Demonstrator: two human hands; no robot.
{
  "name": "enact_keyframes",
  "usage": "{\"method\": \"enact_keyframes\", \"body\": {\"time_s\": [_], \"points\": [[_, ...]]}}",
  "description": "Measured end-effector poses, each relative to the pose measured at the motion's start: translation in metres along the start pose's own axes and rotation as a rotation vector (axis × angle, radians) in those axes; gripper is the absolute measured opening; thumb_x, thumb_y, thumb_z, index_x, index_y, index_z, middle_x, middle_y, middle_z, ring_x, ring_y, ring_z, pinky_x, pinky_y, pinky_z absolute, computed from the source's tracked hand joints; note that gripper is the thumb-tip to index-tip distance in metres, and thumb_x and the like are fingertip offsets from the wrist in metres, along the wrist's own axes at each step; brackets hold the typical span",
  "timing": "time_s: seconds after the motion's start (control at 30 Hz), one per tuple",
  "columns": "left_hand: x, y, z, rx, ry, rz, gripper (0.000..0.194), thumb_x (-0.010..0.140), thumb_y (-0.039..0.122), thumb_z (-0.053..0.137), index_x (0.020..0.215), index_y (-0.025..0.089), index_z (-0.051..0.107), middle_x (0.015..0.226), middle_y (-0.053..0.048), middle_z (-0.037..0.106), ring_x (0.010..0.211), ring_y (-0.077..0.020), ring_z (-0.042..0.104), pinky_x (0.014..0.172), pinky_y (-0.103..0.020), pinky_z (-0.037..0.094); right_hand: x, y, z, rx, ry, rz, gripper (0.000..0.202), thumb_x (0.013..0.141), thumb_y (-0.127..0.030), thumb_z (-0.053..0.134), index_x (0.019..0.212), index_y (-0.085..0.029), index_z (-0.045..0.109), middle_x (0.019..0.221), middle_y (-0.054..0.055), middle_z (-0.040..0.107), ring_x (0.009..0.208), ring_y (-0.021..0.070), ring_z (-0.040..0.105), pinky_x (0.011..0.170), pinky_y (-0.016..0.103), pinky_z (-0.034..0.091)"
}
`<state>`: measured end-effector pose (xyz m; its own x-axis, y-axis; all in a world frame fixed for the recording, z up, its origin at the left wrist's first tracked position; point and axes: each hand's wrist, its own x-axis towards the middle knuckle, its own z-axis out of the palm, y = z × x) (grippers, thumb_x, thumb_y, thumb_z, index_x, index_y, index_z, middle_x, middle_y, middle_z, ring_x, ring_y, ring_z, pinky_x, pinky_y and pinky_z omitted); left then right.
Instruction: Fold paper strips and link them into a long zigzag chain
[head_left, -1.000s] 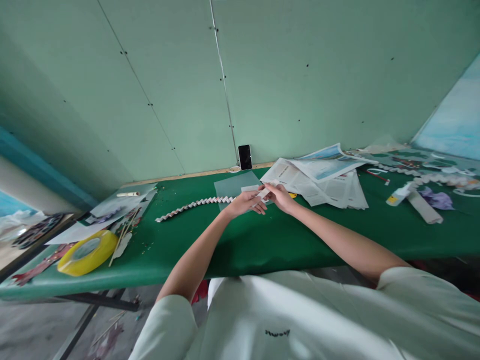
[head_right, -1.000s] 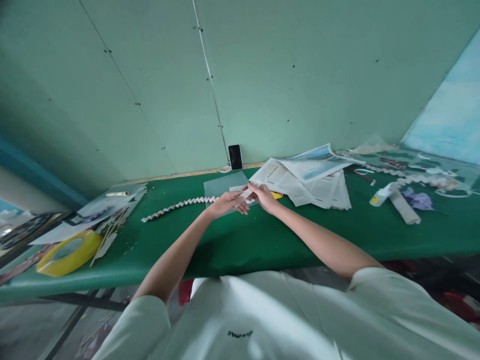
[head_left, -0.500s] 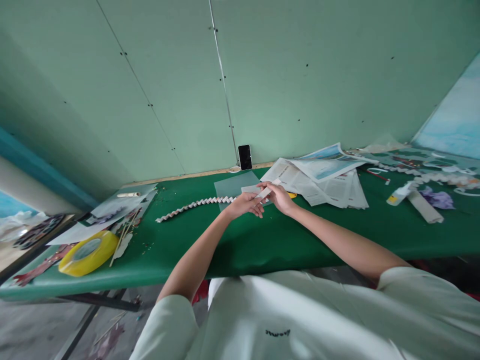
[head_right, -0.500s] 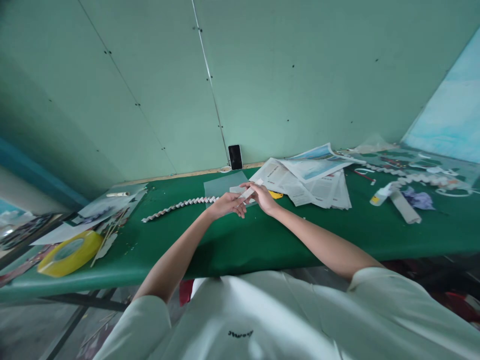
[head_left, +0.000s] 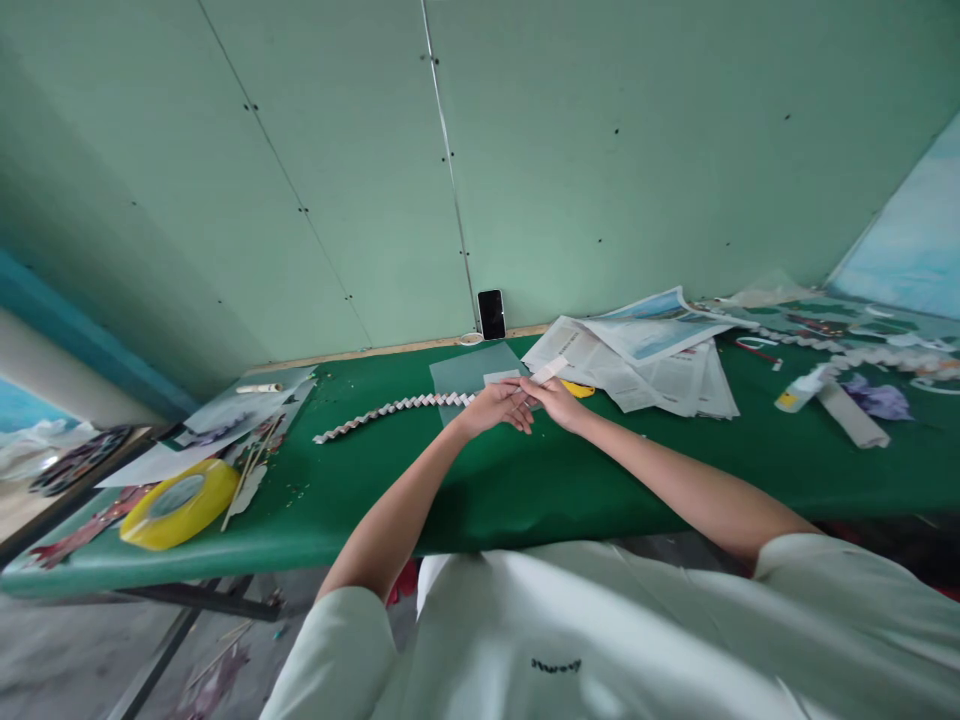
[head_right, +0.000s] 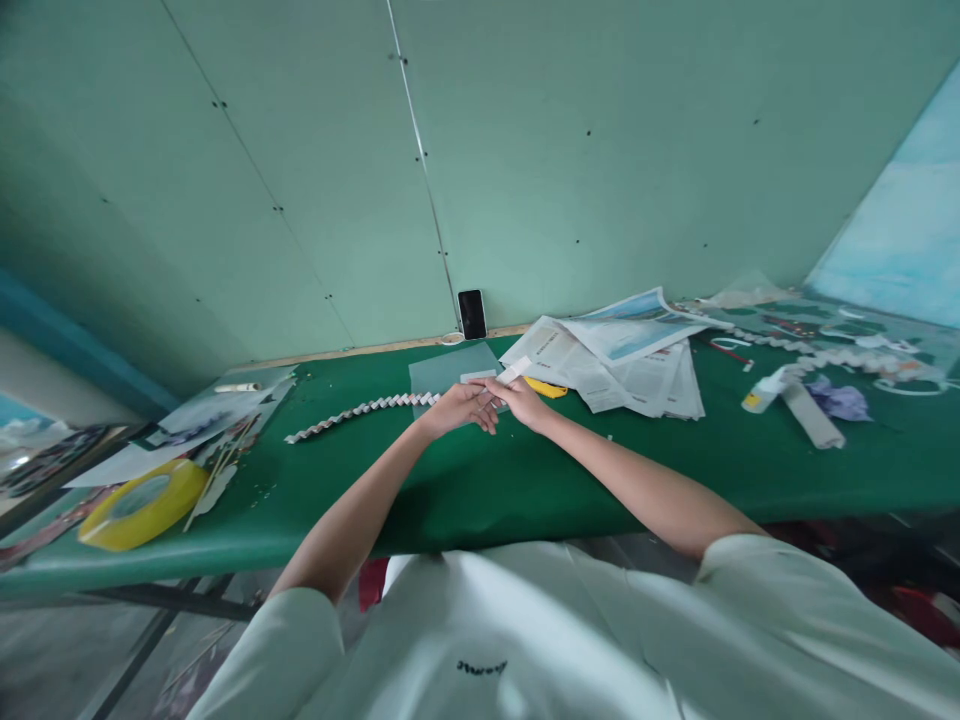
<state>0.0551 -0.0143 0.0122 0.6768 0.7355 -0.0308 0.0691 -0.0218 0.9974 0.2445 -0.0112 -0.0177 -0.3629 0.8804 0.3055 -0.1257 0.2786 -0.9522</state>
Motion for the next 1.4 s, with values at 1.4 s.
{"method": "enact_keyframes", "body": {"time_s": [1.4], "points": [[-0.004, 0.007, -0.001, 0.06, 0.04, -0.085, 0.053, 0.095, 0.062, 0.068, 0.098, 0.009, 0.068, 0.067, -0.009, 0.072, 0.052, -0.019, 0.07, 0.05, -0.026, 0.051, 0.015, 0.015, -0.028, 0.105, 0.283, -0.059, 0.06, 0.091, -0.076, 0.062, 0.097, -0.02, 0.084, 0.083, 0.008, 0.076, 0.081, 0.025, 0.07, 0.073, 0.035, 0.055]]}}
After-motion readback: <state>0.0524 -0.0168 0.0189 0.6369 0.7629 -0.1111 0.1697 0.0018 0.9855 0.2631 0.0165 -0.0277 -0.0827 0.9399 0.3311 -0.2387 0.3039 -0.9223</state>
